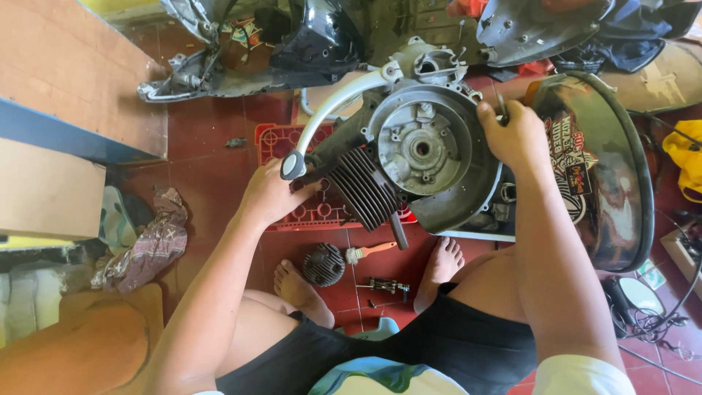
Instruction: The person sits on the floor and cleans a motorcycle engine cylinder head using a brush and a small tool. They scrub the cooling fins and inner surfaces, then wipe the parts with their hands.
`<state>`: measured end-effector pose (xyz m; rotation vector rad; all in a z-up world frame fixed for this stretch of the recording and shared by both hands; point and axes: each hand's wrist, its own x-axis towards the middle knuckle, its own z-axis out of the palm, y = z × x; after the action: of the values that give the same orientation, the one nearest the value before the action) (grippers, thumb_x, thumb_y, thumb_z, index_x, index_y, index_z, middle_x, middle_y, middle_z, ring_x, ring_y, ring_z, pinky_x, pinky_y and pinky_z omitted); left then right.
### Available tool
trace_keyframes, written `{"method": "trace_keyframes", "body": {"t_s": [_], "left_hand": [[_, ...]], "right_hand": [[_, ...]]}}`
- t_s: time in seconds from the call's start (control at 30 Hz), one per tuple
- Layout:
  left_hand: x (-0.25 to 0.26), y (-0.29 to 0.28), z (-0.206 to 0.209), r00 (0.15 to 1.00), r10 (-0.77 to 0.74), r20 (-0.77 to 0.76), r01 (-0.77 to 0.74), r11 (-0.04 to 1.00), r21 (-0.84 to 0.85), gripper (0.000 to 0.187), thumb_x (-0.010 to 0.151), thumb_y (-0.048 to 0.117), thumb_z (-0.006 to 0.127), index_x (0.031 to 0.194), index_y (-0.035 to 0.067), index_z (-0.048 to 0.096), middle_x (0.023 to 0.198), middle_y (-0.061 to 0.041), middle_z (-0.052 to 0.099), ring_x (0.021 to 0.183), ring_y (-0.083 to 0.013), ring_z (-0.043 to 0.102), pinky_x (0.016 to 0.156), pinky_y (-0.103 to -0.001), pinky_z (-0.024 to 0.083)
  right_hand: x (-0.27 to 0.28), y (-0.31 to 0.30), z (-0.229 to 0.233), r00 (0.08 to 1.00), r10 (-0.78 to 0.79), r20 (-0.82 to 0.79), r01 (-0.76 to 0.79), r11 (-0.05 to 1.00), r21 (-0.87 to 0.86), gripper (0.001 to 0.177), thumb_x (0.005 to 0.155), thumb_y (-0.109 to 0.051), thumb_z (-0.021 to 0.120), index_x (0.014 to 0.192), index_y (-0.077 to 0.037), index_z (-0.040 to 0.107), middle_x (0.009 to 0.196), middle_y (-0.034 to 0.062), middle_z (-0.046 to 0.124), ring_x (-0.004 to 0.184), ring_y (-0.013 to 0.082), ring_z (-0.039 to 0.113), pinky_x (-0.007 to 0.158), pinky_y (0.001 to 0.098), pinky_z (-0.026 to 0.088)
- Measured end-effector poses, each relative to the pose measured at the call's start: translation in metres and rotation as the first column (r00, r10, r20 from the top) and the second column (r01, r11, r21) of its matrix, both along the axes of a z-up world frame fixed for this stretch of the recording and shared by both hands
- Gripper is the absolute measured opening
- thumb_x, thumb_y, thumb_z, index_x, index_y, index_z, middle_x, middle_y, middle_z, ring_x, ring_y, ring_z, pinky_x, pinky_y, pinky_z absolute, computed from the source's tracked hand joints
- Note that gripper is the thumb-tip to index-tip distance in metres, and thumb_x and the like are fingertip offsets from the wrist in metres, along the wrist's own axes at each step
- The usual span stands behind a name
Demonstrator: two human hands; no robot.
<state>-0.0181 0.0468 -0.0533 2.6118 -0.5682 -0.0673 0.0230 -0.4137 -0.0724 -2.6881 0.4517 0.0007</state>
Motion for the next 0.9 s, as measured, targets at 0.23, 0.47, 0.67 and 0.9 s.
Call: {"method": "trace_keyframes", "body": {"t_s": [0.23,0.47,0.67,0.9], "left_hand": [[-0.001,0.005,-0.012,0.999,0.041,-0.015,-0.042,0.999,-0.004,0.059,0.086,0.048,0.078,0.126,0.007,0.067,0.123,-0.017,0.067,0.113,-0.0397,0.065,0.094,-0.048,0.055],[0.006,0.002,0.007,0.991,0.016,-0.132,-0.018,1.0,-0.019,0.053,0.089,0.043,0.074,0.127,0.006,0.066,0.134,-0.012,0.063,0.117,-0.0389,0.064,0.1,-0.047,0.053],[0.007,0.002,0.015,0.97,0.006,-0.241,-0.01,1.0,-0.014,0.052,0.09,0.04,0.072,0.13,0.009,0.064,0.137,-0.011,0.06,0.124,-0.0366,0.061,0.104,-0.046,0.05],[0.01,0.003,0.027,0.892,0.051,-0.449,-0.063,0.998,-0.012,0.059,0.092,0.042,0.07,0.142,0.015,0.055,0.143,-0.013,0.057,0.132,-0.0347,0.056,0.108,-0.048,0.047]], "right_hand": [[-0.036,0.046,0.062,0.981,0.087,0.171,-0.116,0.979,0.168,0.044,0.104,-0.045,0.065,0.138,-0.018,0.064,0.121,0.0166,0.058,0.116,0.0448,0.059,0.099,0.0542,0.048],[-0.048,0.066,0.093,0.955,0.25,0.156,-0.272,0.952,0.14,0.065,0.086,-0.012,0.059,0.151,-0.007,0.057,0.127,0.0266,0.058,0.118,0.0485,0.059,0.097,0.057,0.051],[-0.041,0.055,0.078,0.936,0.312,0.165,-0.331,0.937,0.109,0.049,0.09,-0.012,0.067,0.139,-0.008,0.068,0.119,0.0191,0.068,0.109,0.0413,0.066,0.089,0.0518,0.055],[-0.035,0.043,0.083,0.984,0.133,0.115,-0.148,0.98,0.134,0.046,0.101,-0.03,0.062,0.147,-0.028,0.062,0.121,0.0134,0.07,0.113,0.0402,0.064,0.095,0.0568,0.051]]}}
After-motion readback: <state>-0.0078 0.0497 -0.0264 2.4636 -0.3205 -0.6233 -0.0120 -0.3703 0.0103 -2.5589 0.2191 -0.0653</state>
